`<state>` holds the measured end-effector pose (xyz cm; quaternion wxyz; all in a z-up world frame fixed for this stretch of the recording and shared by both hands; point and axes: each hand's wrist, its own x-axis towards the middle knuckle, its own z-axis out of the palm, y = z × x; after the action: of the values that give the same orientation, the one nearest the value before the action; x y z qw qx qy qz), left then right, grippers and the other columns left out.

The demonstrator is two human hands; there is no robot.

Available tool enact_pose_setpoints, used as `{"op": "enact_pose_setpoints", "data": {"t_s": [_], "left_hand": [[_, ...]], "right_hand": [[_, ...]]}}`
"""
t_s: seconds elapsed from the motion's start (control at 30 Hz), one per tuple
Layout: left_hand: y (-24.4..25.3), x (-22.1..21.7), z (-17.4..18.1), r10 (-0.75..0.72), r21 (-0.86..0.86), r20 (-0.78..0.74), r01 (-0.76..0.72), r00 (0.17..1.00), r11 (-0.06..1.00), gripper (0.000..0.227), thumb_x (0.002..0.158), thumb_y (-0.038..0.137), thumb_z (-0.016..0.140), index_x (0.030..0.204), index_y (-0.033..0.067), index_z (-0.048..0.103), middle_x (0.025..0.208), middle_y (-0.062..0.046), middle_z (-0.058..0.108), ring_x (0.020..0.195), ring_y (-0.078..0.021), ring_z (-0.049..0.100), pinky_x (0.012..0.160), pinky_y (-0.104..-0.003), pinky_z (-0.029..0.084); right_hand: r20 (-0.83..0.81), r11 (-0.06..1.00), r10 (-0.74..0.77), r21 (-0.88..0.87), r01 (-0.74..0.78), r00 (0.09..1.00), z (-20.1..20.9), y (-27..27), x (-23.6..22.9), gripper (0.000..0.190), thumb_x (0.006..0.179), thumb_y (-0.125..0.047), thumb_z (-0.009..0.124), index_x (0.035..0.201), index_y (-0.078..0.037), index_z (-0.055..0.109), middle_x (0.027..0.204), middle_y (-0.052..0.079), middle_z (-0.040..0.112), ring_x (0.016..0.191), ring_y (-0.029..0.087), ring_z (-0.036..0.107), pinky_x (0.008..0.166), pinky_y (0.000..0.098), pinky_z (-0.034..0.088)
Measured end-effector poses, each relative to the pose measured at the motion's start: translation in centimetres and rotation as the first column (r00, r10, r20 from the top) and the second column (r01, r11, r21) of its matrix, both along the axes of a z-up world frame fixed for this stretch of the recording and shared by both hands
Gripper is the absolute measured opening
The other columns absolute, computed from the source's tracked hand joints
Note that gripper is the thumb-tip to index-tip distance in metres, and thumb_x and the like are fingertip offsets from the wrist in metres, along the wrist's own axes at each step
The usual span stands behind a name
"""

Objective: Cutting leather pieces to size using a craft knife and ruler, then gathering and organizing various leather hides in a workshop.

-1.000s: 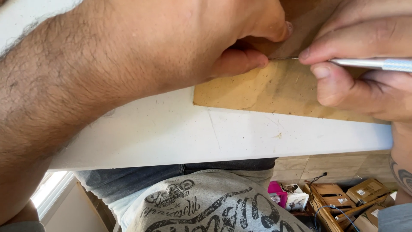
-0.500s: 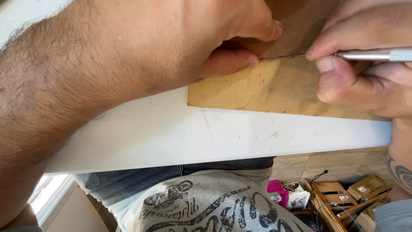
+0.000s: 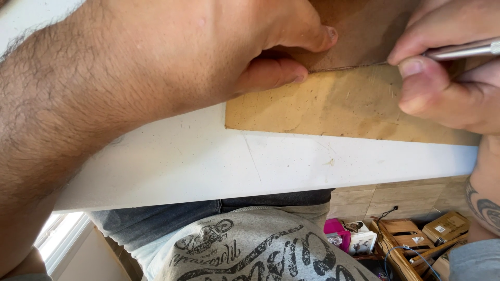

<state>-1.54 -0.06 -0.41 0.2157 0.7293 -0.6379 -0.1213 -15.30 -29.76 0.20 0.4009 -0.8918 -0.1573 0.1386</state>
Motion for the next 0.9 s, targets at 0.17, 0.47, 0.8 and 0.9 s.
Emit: {"op": "enact_pose_setpoints", "data": {"t_s": [0.17,0.47,0.8,0.9], "left_hand": [[0.0,0.0,0.2,-0.028,-0.022,-0.128,0.025,0.991,0.999,0.030,0.106,0.029,0.069,0.131,0.0136,0.076,0.100,-0.004,0.073,0.075,-0.0278,0.065,0.061,-0.042,0.047],[0.1,0.7,0.3,-0.102,-0.086,-0.302,0.079,0.948,0.993,0.049,0.092,0.017,0.068,0.138,-0.0005,0.071,0.094,-0.012,0.073,0.065,-0.0306,0.061,0.054,-0.045,0.042],[0.2,0.8,-0.7,-0.044,-0.196,-0.039,0.035,0.998,0.980,0.022,0.097,0.024,0.076,0.102,0.0075,0.062,0.093,-0.008,0.062,0.072,-0.0250,0.056,0.058,-0.043,0.043],[0.2,0.8,-0.6,-0.096,-0.316,-0.175,0.036,0.980,0.948,0.019,0.099,0.012,0.077,0.105,0.0045,0.060,0.116,-0.014,0.065,0.078,-0.0236,0.059,0.062,-0.039,0.044]], "right_hand": [[-0.956,0.549,0.082,0.280,0.787,0.283,-2.5,-10.6,-0.3,0.042,0.123,-0.017,0.035,0.142,0.011,0.061,0.070,-0.001,0.044,0.052,0.008,0.046,0.042,0.0185,0.042],[0.108,0.988,0.058,0.134,-0.073,0.992,0.4,1.0,-0.1,0.028,0.105,-0.017,0.045,0.121,0.003,0.055,0.093,0.014,0.071,0.074,0.017,0.068,0.074,0.0288,0.054],[0.511,0.959,0.278,-0.102,-0.264,0.813,3.9,7.1,2.5,0.013,0.110,0.014,0.083,0.106,0.012,0.070,0.107,0.031,0.074,0.097,0.044,0.070,0.088,0.0554,0.056],[0.622,0.954,0.298,-0.158,-0.257,0.724,3.1,7.6,2.9,0.013,0.112,0.016,0.068,0.102,0.012,0.074,0.105,0.030,0.078,0.095,0.047,0.070,0.081,0.0534,0.056]]}}
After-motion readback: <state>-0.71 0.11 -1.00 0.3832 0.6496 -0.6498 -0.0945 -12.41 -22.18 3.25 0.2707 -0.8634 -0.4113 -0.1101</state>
